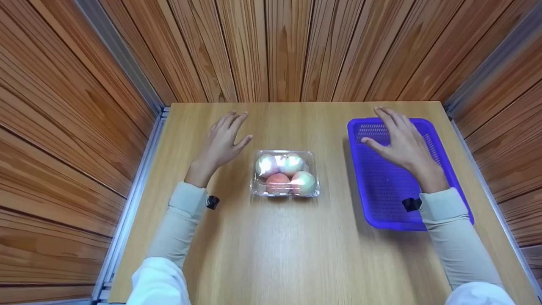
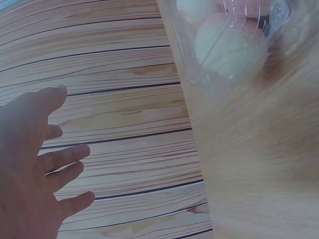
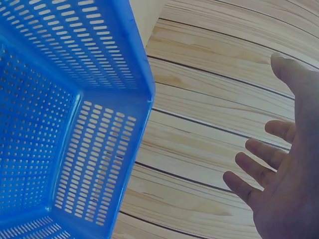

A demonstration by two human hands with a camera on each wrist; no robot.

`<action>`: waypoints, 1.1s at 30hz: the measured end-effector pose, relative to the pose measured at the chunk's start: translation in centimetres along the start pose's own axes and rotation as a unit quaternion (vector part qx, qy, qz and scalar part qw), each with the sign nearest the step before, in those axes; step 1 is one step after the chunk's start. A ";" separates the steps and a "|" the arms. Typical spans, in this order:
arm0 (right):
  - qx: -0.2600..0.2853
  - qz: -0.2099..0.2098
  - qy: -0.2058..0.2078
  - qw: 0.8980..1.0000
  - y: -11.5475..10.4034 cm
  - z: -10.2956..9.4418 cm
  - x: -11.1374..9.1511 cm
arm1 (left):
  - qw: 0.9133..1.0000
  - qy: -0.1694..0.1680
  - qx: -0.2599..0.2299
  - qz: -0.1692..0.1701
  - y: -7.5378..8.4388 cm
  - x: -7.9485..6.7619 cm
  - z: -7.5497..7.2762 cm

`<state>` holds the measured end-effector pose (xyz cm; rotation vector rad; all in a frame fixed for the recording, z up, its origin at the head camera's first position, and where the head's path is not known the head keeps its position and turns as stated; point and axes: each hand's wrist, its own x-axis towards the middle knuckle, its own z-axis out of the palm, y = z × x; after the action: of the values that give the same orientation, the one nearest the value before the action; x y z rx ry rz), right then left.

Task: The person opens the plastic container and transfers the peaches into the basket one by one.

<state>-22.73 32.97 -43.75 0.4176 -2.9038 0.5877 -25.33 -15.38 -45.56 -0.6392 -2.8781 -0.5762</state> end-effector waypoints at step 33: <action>0.015 -0.098 0.073 0.992 -3.2 2.6 -0.6 | 0.997 0.051 -0.055 0.025 -0.1 -1.5 2.1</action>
<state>-21.46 29.18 -45.11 0.6262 -2.6780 0.6043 -24.14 -15.19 -47.83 -0.6752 -2.7426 -0.7421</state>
